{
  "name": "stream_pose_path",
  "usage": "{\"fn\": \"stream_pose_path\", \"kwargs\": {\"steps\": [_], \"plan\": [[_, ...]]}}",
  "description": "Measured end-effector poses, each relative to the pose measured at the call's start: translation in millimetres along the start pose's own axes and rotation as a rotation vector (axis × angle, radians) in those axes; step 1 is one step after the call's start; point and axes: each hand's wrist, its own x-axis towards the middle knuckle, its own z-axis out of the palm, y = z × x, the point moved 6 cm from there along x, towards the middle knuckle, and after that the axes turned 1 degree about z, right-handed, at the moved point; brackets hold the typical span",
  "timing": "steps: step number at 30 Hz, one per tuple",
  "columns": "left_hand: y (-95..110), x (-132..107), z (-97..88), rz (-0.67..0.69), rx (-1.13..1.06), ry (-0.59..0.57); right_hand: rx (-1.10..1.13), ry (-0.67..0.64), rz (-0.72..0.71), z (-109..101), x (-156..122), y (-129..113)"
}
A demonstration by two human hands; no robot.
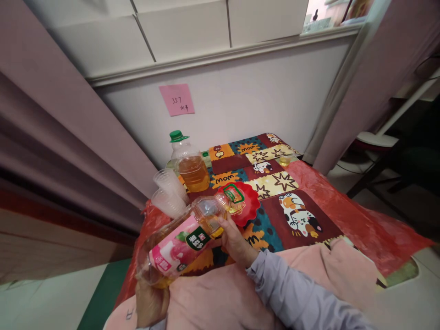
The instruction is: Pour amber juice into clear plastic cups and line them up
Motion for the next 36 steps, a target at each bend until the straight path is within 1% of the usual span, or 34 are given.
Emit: {"fn": "stream_pose_path", "kwargs": {"steps": [4, 8, 13, 17, 23, 28, 33, 36], "plan": [[6, -4, 6.2, 0.05, 0.091, 0.0, -0.011, -0.003, -0.007, 0, 0, -1], [11, -8, 13.3, 0.068, 0.111, -0.009, -0.016, 0.005, -0.003, -1, 1, 0], [8, -5, 9.3, 0.058, 0.107, -0.023, -0.016, 0.013, -0.003, 0, 0, -1], [5, -5, 5.7, 0.035, 0.092, -0.002, -0.008, 0.017, -0.003, 1, -1, -3], [6, -6, 8.5, 0.031, 0.106, -0.008, -0.009, 0.009, -0.003, 1, -1, -2], [6, -6, 9.3, 0.029, 0.127, -0.038, -0.01, 0.007, 0.0, 1, -1, -3], [7, -7, 10.6, 0.051, 0.137, -0.025, -0.023, 0.003, -0.001, 2, -2, -4], [9, -8, 13.6, 0.052, 0.131, -0.041, -0.027, 0.006, 0.0, 2, -2, -4]]}}
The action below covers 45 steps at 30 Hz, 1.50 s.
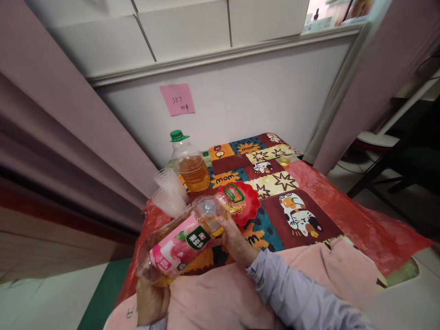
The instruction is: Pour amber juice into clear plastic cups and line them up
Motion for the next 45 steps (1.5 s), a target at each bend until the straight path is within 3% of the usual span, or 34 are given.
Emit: {"fn": "stream_pose_path", "kwargs": {"steps": [13, 30, 35, 40, 45], "plan": [[-6, 3, -10.7, -0.019, -0.005, 0.06, 0.019, 0.01, -0.004, 0, -1, -1], [0, 1, -3.4, -0.005, 0.003, 0.033, 0.005, 0.016, 0.004, -1, 0, 0], [-6, 3, -9.5, -0.015, 0.015, 0.054, 0.003, -0.001, 0.006, -1, 0, 0], [-17, 2, -21.6, -0.03, -0.011, 0.154, -0.019, -0.013, 0.006, -5, 0, 5], [-22, 0, -23.6, -0.026, -0.024, 0.151, -0.087, -0.023, -0.018, -5, -3, -1]]}}
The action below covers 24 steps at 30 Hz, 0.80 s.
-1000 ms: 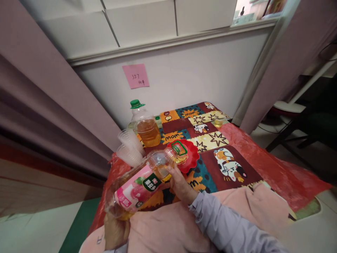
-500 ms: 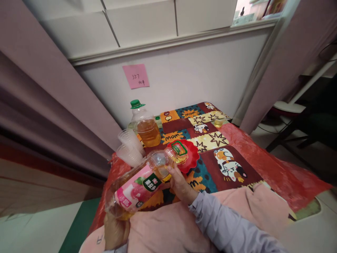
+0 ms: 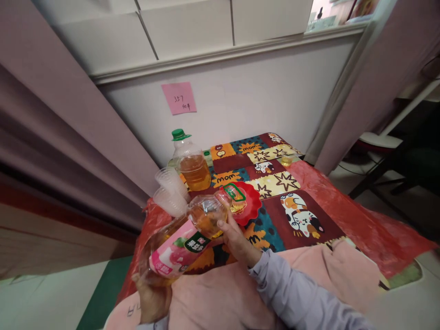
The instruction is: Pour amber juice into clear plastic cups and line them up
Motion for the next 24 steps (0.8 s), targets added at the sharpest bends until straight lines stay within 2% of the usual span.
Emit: {"fn": "stream_pose_path", "kwargs": {"steps": [2, 7, 15, 19, 22, 24], "plan": [[0, -2, 0.8, 0.01, -0.01, 0.0, -0.064, 0.011, -0.027, 1, -1, -7], [0, -7, 4.7, -0.018, -0.041, -0.035, -0.252, 0.008, -0.206, 8, -4, -27], [0, -12, 8.8, -0.144, -0.089, -0.146, -0.298, -0.082, -0.238, 32, -12, -38], [-2, -9, 9.1, -0.164, -0.086, -0.119, -0.317, -0.104, -0.252, 33, -18, -37], [5, -5, 4.8, -0.095, -0.083, -0.097, -0.346, -0.1, -0.275, 32, -20, -36], [20, 0, -0.4, 0.038, -0.001, -0.123, -0.351, -0.099, -0.262, 32, -21, -35]]}}
